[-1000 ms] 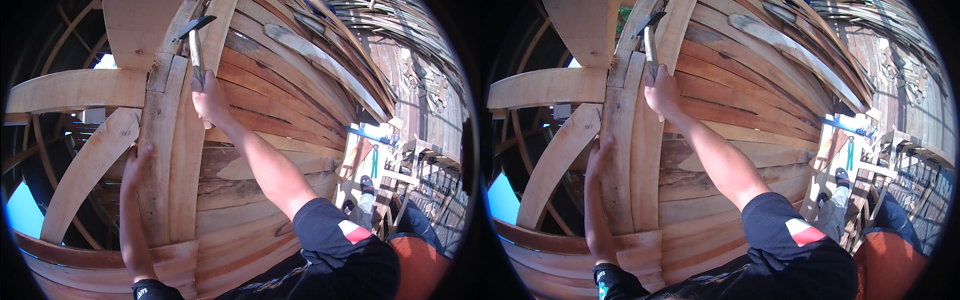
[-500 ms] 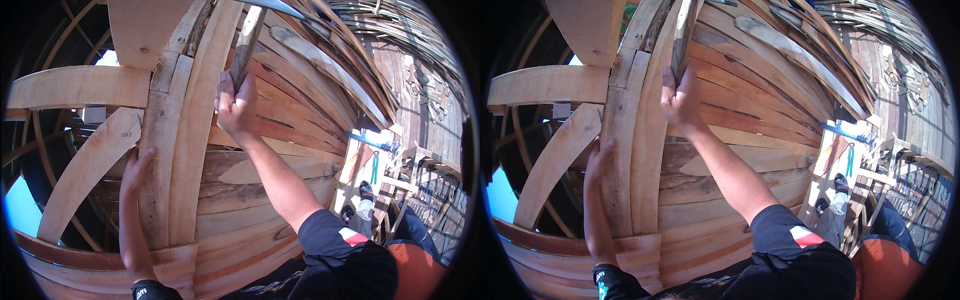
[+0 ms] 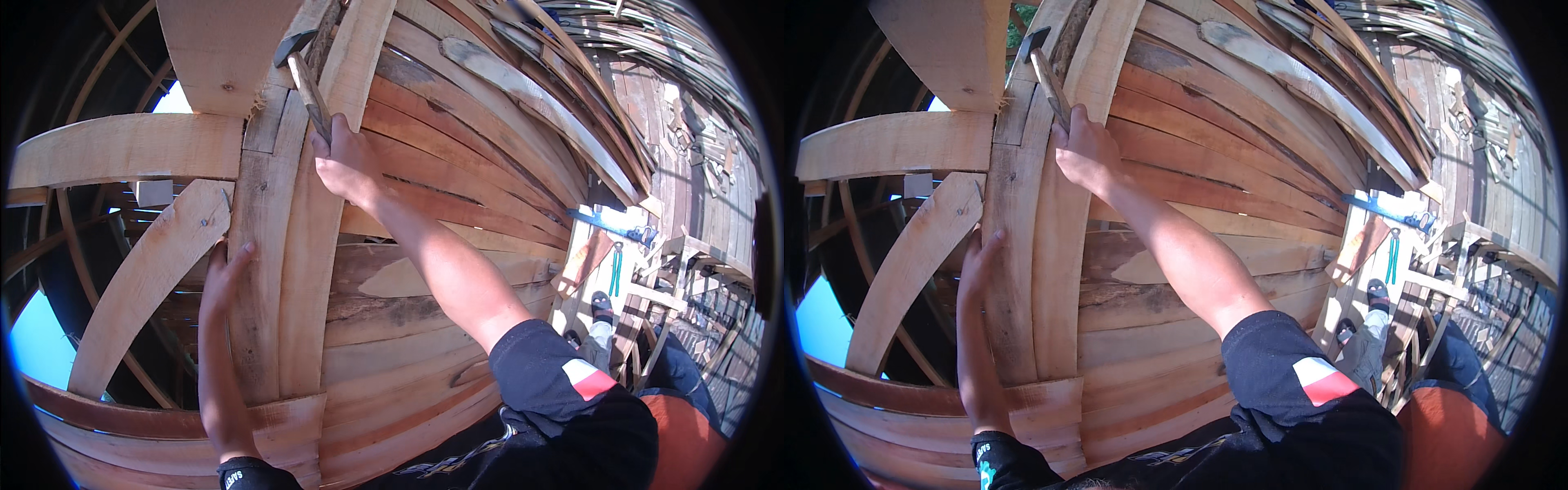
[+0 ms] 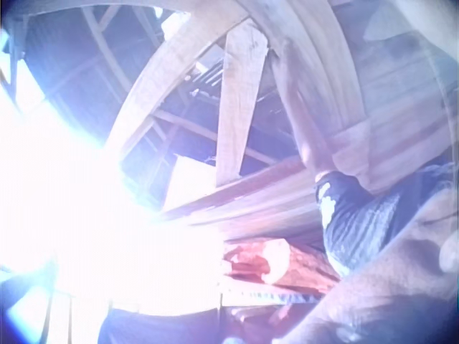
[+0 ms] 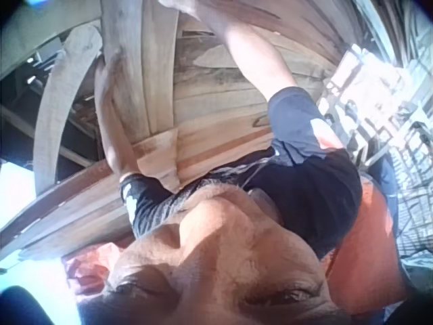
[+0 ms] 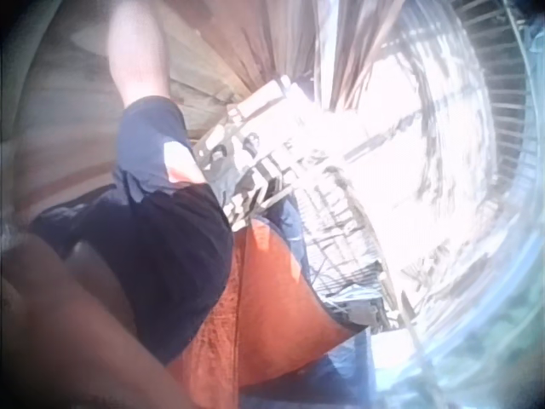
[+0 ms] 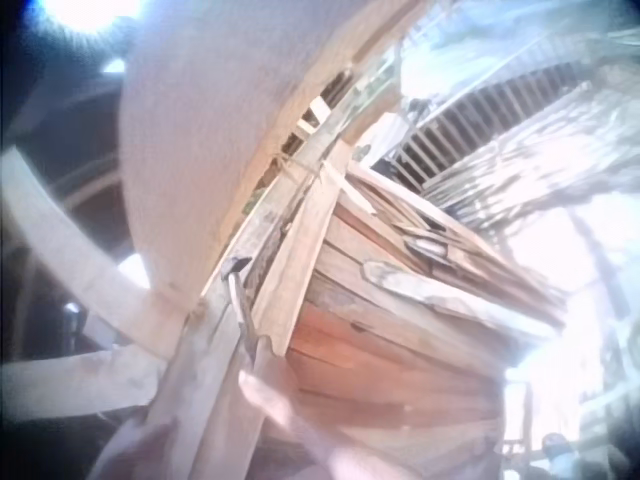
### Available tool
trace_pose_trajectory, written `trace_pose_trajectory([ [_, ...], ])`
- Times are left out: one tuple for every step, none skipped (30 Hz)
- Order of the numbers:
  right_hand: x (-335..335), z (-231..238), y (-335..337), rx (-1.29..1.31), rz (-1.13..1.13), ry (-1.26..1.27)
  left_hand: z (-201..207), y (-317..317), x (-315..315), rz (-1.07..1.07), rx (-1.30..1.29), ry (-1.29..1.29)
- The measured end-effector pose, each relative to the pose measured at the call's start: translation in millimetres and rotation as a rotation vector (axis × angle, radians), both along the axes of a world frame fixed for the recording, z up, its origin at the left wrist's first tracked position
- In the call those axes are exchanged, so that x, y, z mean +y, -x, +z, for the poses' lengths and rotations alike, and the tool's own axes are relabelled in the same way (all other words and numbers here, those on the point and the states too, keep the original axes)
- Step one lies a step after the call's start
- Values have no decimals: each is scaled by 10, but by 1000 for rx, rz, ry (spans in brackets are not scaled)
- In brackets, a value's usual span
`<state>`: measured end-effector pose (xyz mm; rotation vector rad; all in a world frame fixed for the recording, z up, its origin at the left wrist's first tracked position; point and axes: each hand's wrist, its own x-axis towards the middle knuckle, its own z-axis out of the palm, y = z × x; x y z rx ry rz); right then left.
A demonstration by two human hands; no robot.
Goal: The person constructs a curved wooden wall by positioning thin wood planks against a frame and securing them with a hammer and nails, or using pincers to remove fasteners.
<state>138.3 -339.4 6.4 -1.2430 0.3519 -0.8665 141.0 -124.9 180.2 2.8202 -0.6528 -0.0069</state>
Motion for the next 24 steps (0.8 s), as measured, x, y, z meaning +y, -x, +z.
trace_pose_trajectory([
  [6,-17,15,-16,6,1,21,17,-22,8,39,-2],
  [0,-20,111,-133,-32,-40,8,90,-63,31,81,14],
  [-8,-24,292,-252,-72,-94,19,141,-70,53,120,18],
  [4,-29,370,-370,-112,-150,4,127,-24,51,98,22],
  [-8,-8,300,-398,-173,-168,27,124,-53,32,59,27],
  [26,-35,191,-412,-235,-195,13,116,-58,16,32,24],
  [23,-57,79,-426,-297,-221,11,66,-33,6,20,20],
  [-73,-56,3,-97,-69,-42,18,-8,-15,-4,13,8],
  [-75,-13,-55,5,5,-27,26,-48,-27,-16,5,-3],
  [-117,-80,-45,-33,82,-36,39,-34,-43,-12,7,-13],
  [-186,-67,41,-69,175,-28,19,20,-42,8,9,-6],
  [-215,-61,159,-91,177,-54,9,96,-35,25,15,-7],
  [-225,-53,276,-114,178,-80,2,127,-10,39,31,-1],
  [-246,-48,341,-142,167,-100,4,110,-22,39,42,8],
  [-207,-47,368,-176,98,-135,2,100,-37,41,53,18],
  [-138,-35,369,-211,30,-170,4,112,-68,31,58,28],
  [-114,-19,354,-243,-44,-204,13,141,-126,16,67,37],
  [-97,-18,291,-139,9,-138,-1,177,-165,3,79,39],
  [-82,-12,195,-34,60,-73,-20,180,-177,14,58,30],
  [-82,-16,153,69,114,-18,-18,145,-161,26,36,14],
  [-96,-61,140,59,130,-5,-7,111,-146,35,12,-2],
  [-113,-110,132,48,143,7,14,96,-120,38,39,-5],
  [-156,-129,125,35,165,38,21,82,-59,50,62,10],
  [-203,-127,275,65,225,81,17,80,2,63,91,13],
])
